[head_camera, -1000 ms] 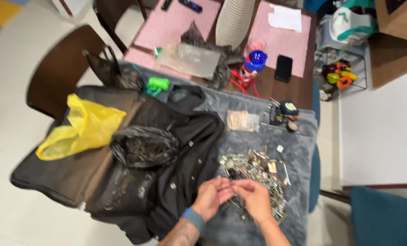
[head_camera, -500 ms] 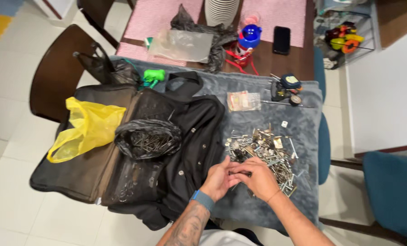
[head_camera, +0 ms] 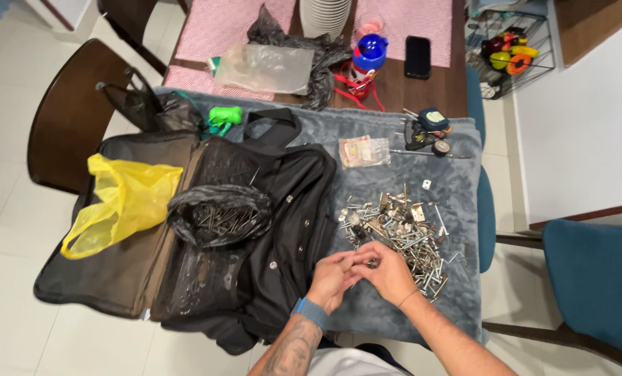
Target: The person sorts a pile of metal fasteners on a table, picking up small groups and placing them into a black plastic bag inside an open bag. The person repeatedly handles the fasteners by hand, moving them between the table and the bag.
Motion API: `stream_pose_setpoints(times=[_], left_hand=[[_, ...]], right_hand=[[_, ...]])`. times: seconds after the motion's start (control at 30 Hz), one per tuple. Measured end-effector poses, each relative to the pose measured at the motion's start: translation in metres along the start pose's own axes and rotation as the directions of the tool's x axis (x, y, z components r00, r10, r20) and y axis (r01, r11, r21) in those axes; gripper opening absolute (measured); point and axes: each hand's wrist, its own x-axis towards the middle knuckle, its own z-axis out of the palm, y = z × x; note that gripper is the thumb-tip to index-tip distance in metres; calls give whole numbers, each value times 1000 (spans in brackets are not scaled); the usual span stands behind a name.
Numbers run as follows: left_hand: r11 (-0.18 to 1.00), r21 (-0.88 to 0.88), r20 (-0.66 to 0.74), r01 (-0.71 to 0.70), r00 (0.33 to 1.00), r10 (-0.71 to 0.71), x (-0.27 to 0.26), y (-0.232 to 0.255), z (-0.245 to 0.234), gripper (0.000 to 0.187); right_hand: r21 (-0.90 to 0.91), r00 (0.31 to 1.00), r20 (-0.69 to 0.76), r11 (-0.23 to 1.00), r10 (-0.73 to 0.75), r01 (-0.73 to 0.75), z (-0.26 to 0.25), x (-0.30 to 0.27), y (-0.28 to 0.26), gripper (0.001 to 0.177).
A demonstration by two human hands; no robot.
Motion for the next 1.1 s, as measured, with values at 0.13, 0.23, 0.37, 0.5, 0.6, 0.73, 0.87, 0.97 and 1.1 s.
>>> stream_pose_setpoints(times=[0.13, 0.23, 0.37, 0.5, 0.6, 0.73, 0.87, 0.97, 1.1], left_hand=[[997, 69, -211, -32, 976, 46, 8, -4, -5, 29], [993, 103, -222, -51, 972, 73, 10, -3, -8, 34], [995, 90, -224, -30, 973, 50, 8, 0, -2, 38], [995, 102, -192, -12, 981, 31, -3, 5, -1, 38], [995, 103, -164, -9, 986, 25, -5, 8, 1, 34], [995, 101, -136, -4, 991, 17, -5, 9, 5, 28], [995, 104, -138, -9, 990, 23, -3, 7, 3, 24], [994, 101, -186, -44, 980, 62, 0, 7, -4, 26], [988, 132, -212, -78, 972, 105, 3, 4, -10, 25]], right_hand=[[-123, 987, -121, 985, 102, -117, -20, 16, 16, 18], [-387, 992, -124, 922, -32, -19, -21, 28, 29, 13], [-591, 961, 70, 765, -269, 257, -6, 41, 39, 14], [-642, 965, 11, 738, -262, 208, 8, 43, 41, 14], [-653, 956, -4, 725, -292, 219, 5, 44, 42, 11], [-625, 960, 37, 743, -276, 238, 4, 47, 39, 8], [-494, 998, -42, 869, -47, 20, 0, 48, 39, 14], [-224, 992, -73, 968, 98, -112, -12, 44, 44, 16], [-76, 990, -38, 988, 135, -138, -22, 37, 48, 13]])
